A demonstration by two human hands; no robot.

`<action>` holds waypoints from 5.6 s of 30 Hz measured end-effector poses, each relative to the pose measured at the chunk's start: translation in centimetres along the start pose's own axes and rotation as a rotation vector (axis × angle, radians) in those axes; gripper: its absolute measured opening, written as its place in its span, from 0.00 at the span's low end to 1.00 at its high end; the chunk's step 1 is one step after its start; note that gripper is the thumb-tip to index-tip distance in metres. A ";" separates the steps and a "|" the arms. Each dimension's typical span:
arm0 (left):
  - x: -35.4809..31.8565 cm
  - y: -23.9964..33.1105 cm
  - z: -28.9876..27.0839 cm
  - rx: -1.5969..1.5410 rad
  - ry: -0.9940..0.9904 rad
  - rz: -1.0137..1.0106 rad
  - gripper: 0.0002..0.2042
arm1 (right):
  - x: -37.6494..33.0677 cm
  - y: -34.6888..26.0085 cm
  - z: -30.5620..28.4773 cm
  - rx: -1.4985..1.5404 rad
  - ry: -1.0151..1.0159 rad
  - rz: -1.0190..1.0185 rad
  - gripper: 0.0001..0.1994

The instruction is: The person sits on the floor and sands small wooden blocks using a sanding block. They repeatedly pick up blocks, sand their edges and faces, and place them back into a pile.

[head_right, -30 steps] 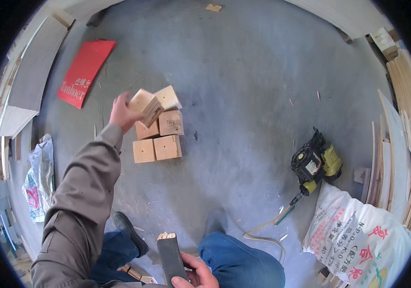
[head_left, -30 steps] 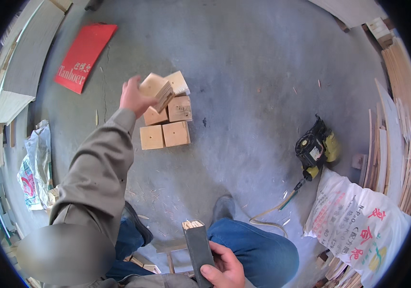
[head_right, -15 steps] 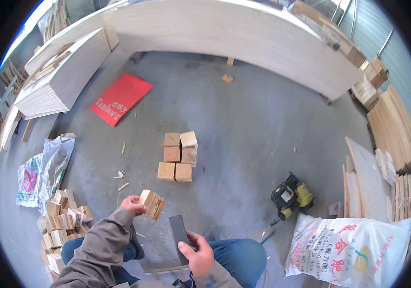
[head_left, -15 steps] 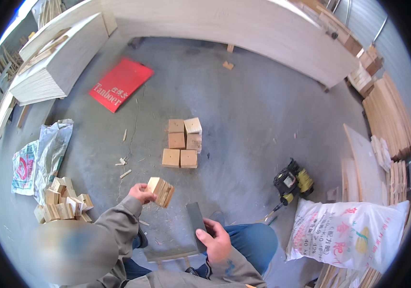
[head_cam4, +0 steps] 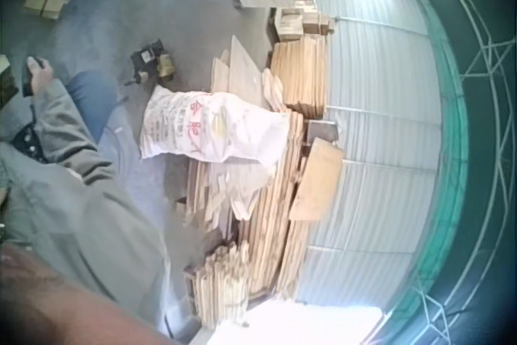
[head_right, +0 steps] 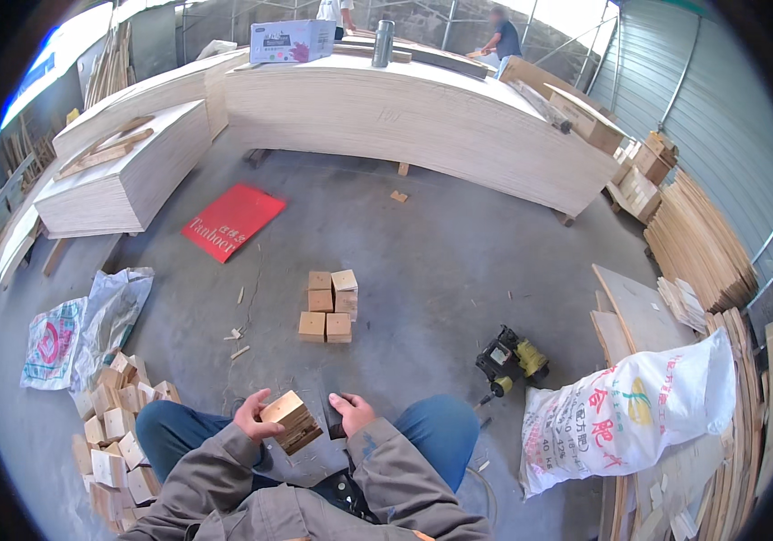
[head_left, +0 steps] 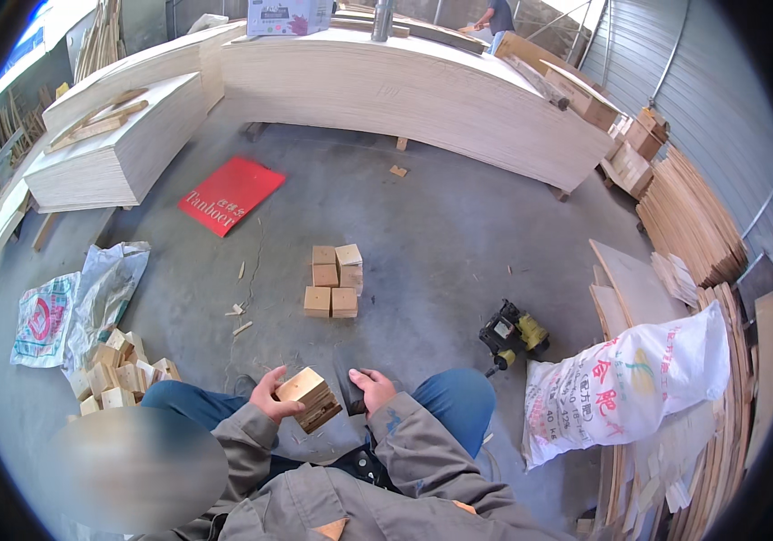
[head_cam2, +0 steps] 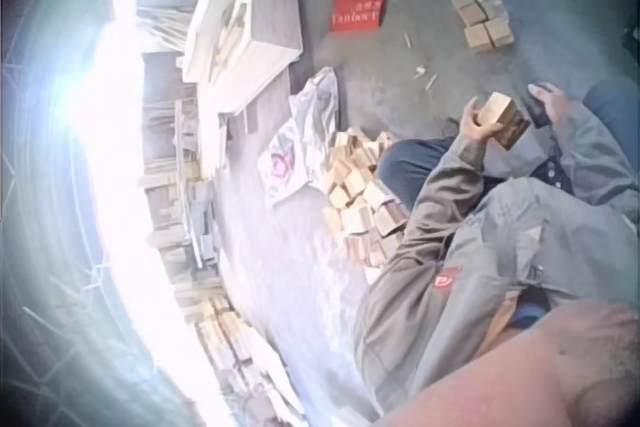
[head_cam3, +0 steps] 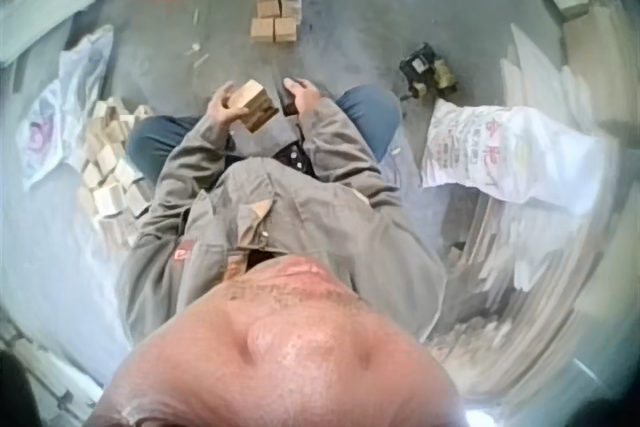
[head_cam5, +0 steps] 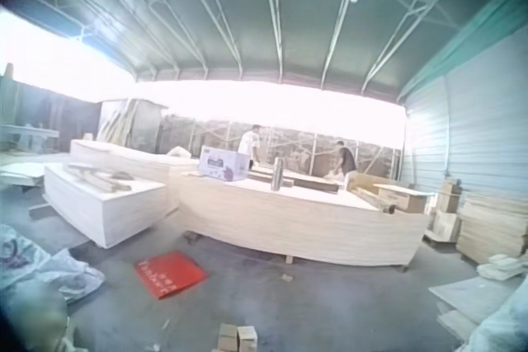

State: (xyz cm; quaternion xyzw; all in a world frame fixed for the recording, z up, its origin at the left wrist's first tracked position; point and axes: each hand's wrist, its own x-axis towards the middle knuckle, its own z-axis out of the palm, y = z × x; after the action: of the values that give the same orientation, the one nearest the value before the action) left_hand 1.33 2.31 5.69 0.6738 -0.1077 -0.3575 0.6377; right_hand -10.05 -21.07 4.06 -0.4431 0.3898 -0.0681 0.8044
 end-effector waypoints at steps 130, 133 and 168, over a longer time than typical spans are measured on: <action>5.2 -2.2 1.5 -0.522 0.178 -0.007 0.52 | 3.8 -0.6 2.3 -0.179 0.106 -0.138 0.23; 5.2 -2.9 1.0 -0.513 0.145 -0.025 0.51 | 3.4 -0.5 2.9 -0.095 0.030 -0.165 0.22; 4.0 -0.4 0.9 -0.770 -0.291 -0.105 0.43 | 4.1 -1.3 1.2 -0.516 0.146 -0.594 0.24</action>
State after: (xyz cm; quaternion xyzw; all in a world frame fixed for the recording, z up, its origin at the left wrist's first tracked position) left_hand 3.60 -0.75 4.02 0.3329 -0.0205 -0.4951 0.8023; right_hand -6.08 -22.96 3.08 -0.7181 0.3054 -0.2288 0.5819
